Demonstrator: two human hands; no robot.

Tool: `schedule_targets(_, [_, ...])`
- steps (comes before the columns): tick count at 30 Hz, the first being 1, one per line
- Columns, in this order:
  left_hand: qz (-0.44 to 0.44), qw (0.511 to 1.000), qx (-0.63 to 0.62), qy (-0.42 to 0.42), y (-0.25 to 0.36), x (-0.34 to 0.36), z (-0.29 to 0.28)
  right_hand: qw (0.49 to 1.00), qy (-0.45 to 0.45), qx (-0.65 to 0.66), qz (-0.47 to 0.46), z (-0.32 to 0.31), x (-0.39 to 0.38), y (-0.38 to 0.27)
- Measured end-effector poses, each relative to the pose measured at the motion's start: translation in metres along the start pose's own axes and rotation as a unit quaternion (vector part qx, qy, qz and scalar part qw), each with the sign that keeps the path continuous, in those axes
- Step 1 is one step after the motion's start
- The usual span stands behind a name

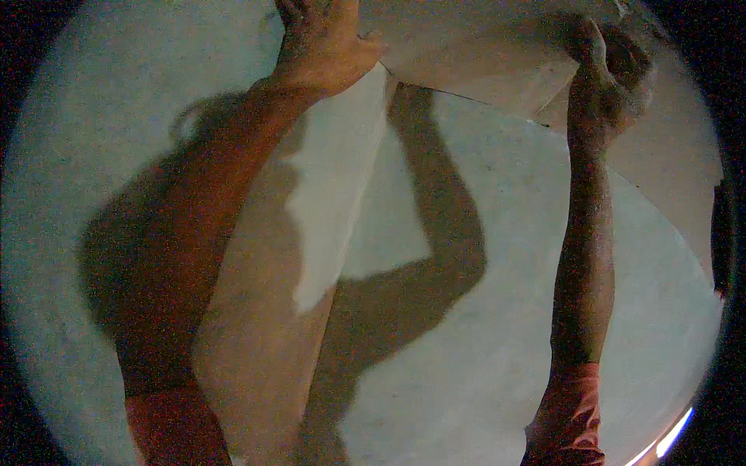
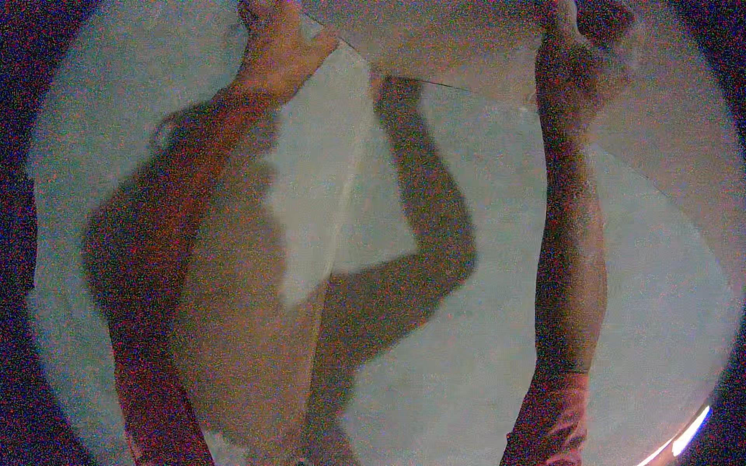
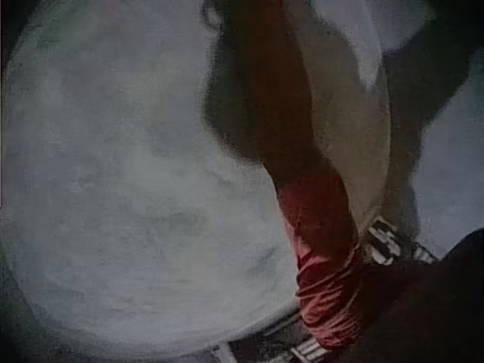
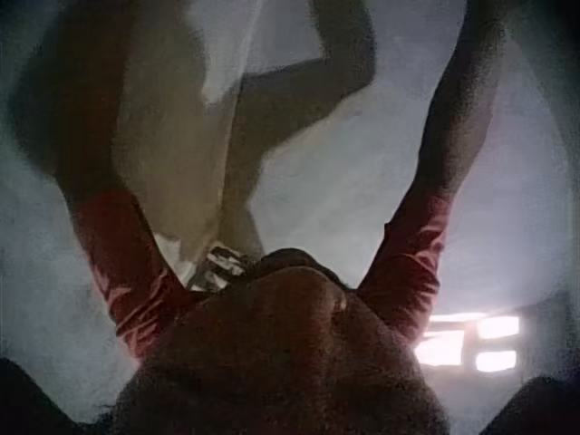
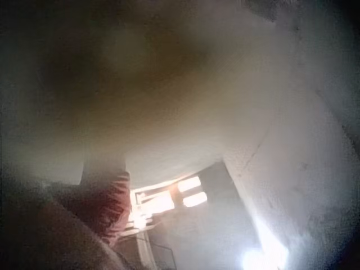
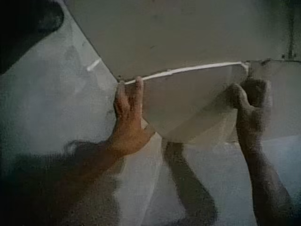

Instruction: The person fits a white ceiling tile into a corner frame, removes it to trim the edge with a utility knife, and then reinstalls the trimmed tile back into the ceiling frame.

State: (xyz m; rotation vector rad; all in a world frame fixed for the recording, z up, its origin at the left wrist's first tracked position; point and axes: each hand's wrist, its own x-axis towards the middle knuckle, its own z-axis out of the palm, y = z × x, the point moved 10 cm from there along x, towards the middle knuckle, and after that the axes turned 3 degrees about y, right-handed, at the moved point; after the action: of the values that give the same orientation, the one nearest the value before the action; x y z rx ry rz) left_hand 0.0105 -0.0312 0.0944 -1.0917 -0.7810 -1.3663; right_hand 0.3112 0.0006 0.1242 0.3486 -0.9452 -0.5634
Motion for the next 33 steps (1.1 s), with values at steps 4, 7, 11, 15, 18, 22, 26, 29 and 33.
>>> schedule_targets(4, [0.009,1.000,-0.006,-0.017,0.020,0.011,0.000,0.993,-0.011,-0.113,-0.024,-0.014,0.000,0.019])
schedule_targets(7, [0.013,0.993,0.002,0.120,0.048,0.054,-0.047,0.994,0.009,0.077,-0.076,0.011,0.068,0.013])
schedule_targets(11, [0.069,0.933,-0.031,0.351,0.056,0.077,-0.174,0.969,0.023,0.099,-0.227,0.041,0.169,-0.134])
schedule_targets(15, [0.009,0.997,-0.069,-0.043,0.090,-0.049,-0.091,0.992,-0.045,-0.044,0.112,-0.071,0.001,-0.059])
schedule_targets(18, [0.000,0.994,-0.104,-0.014,0.126,-0.121,-0.043,0.996,-0.028,-0.003,0.085,-0.135,-0.049,-0.049])
schedule_targets(22, [0.028,0.998,-0.048,0.036,0.148,-0.128,-0.005,0.985,0.022,0.153,0.070,-0.149,-0.075,0.002])
schedule_targets(26, [0.064,0.992,-0.093,0.061,0.172,-0.194,0.039,0.987,0.045,0.147,0.042,-0.194,-0.143,0.057])
schedule_targets(29, [0.032,0.984,-0.124,0.125,0.144,-0.169,0.054,0.987,0.053,0.145,0.055,-0.153,-0.141,0.084])
schedule_targets(33, [-0.064,0.963,-0.181,0.189,0.113,-0.150,0.070,0.987,0.010,0.124,0.100,-0.128,-0.160,0.138])
